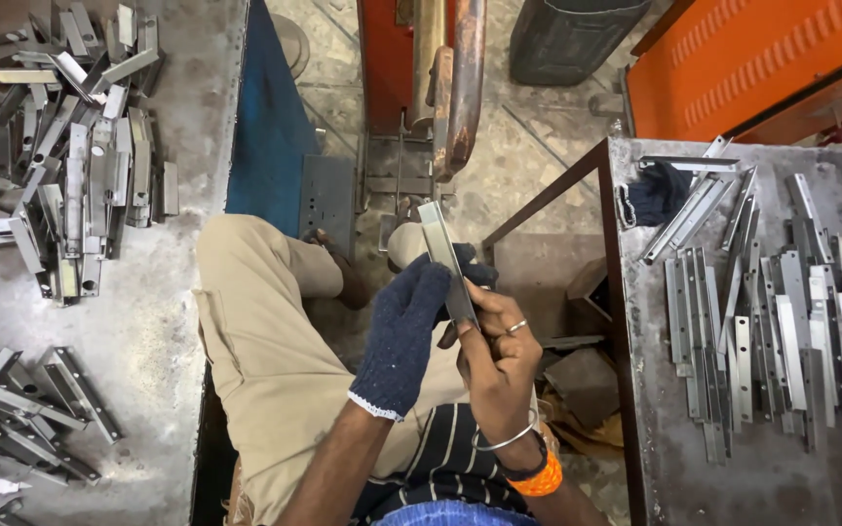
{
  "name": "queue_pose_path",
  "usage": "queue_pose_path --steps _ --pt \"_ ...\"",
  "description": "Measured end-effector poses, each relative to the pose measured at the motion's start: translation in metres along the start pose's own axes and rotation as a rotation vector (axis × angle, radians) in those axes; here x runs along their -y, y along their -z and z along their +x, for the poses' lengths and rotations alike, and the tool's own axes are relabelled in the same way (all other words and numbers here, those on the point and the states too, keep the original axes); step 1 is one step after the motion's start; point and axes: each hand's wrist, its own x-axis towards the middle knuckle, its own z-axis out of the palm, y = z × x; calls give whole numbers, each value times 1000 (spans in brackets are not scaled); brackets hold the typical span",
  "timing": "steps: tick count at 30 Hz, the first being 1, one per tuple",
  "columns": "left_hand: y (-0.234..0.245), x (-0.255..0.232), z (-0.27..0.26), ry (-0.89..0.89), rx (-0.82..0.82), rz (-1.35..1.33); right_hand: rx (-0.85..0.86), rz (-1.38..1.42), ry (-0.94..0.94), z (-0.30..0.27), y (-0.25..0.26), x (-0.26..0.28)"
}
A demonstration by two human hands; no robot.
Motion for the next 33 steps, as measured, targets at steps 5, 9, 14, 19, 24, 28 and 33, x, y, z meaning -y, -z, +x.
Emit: queue_pose_path --steps 5,9,14,19,24,28,33 --pt "-5 -14 -3 17 30 -25 -21 5 -3 -2 -2 7" --pt "-10 -22 -7 -8 95 -15 -57 30 -18 -4 -2 13" --pt "-27 -52 -2 -48 137 -57 -143 -20 39 6 -9 36" --pt "-32 -73 17 -24 141 -134 -190 -2 41 27 -24 65" --pt "-22 -52 30 20 144 -171 -169 1 -67 31 -31 70" --pt "-25 -60 27 51 111 -155 -202 26 -84 33 -30 61" --pt "-27 -54 28 34 88 -177 -212 36 -78 31 -29 54"
